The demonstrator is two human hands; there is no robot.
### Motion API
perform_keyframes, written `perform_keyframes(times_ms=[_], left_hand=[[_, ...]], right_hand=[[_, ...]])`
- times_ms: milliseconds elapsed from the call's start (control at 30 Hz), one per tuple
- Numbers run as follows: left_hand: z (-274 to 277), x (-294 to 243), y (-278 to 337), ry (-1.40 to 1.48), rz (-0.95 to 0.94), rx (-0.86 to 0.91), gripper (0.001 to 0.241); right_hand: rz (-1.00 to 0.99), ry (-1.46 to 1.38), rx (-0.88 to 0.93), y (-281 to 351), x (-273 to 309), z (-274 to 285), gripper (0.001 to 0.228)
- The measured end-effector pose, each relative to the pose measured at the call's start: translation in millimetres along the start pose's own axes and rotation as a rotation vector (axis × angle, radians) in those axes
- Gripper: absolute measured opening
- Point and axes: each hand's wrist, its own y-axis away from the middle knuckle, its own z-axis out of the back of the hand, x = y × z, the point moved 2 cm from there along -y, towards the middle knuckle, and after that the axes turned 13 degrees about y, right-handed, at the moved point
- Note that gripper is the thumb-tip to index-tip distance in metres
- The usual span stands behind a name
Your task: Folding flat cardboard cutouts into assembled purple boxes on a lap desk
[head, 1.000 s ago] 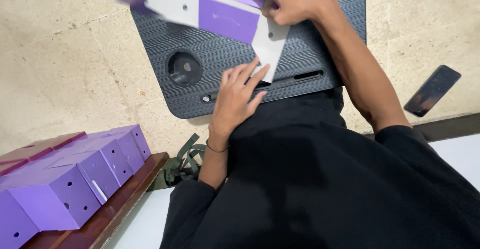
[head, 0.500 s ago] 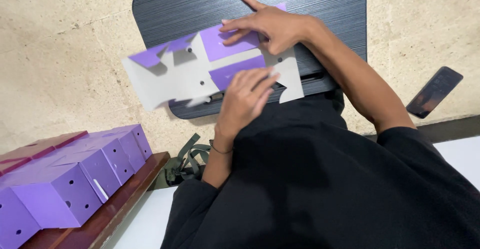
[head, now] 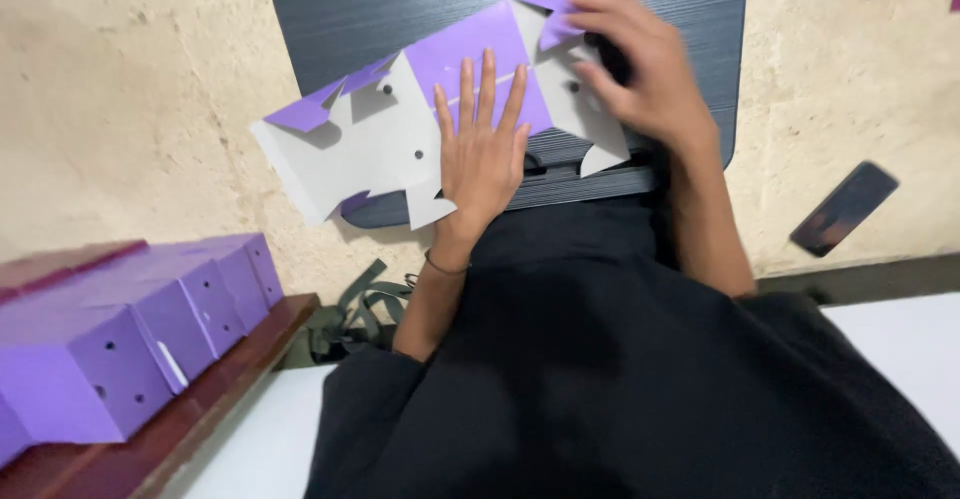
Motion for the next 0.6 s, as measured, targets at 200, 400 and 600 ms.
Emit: perform_keyframes(times_ms=[200,400,600], left_hand=[[0.8,-10.6,-17.6,0.0,0.078,-0.036,0.067],[-2.2,-11.1,-22.5,0.105,0.082,-0.151,0.065],[-3.4,-6.1,-21.0,0.215,0.028,-0.16,0.062]], right_hand=[[-0.314,0.152,-0.122,70.1,-8.5,16.7,0.019],[-0.324,0.283,0.095,77.6,-20.9,15.5,0.032],[-0.265,0.058,-0.049,48.2,-10.8,11.4,0.015]])
